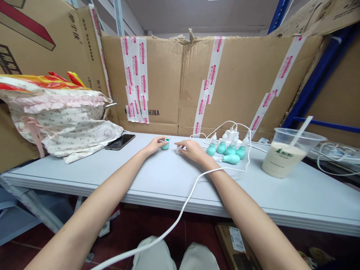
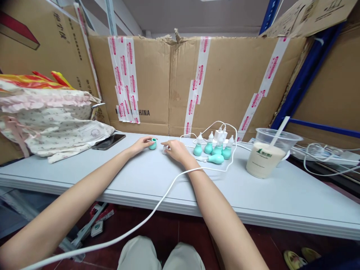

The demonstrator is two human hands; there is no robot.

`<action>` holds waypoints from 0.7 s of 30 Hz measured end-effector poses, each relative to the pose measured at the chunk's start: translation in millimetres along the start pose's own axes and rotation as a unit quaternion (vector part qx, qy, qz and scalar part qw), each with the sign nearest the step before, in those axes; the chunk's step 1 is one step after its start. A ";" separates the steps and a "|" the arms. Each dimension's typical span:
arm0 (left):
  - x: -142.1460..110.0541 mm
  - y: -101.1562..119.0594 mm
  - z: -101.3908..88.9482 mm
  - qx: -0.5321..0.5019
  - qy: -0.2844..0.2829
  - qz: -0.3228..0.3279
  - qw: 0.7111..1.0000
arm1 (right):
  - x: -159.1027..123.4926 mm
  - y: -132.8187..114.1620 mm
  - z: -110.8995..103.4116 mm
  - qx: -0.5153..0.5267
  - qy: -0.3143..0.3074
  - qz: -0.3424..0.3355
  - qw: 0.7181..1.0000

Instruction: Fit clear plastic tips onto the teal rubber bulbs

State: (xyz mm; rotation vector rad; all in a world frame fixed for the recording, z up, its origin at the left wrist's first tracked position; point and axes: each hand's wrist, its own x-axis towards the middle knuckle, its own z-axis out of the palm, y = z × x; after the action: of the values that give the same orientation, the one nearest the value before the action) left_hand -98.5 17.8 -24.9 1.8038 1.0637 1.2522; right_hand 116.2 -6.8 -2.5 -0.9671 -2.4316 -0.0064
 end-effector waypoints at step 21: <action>-0.6 3.7 -8.8 0.081 0.093 -0.078 0.989 | 15.9 15.9 -2.9 0.070 0.331 0.015 0.941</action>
State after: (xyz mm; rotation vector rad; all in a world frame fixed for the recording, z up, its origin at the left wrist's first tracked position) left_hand -106.1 16.4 -19.3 1.7073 1.4198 1.2875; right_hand 118.1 14.7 4.6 -0.7765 -1.7708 -0.1257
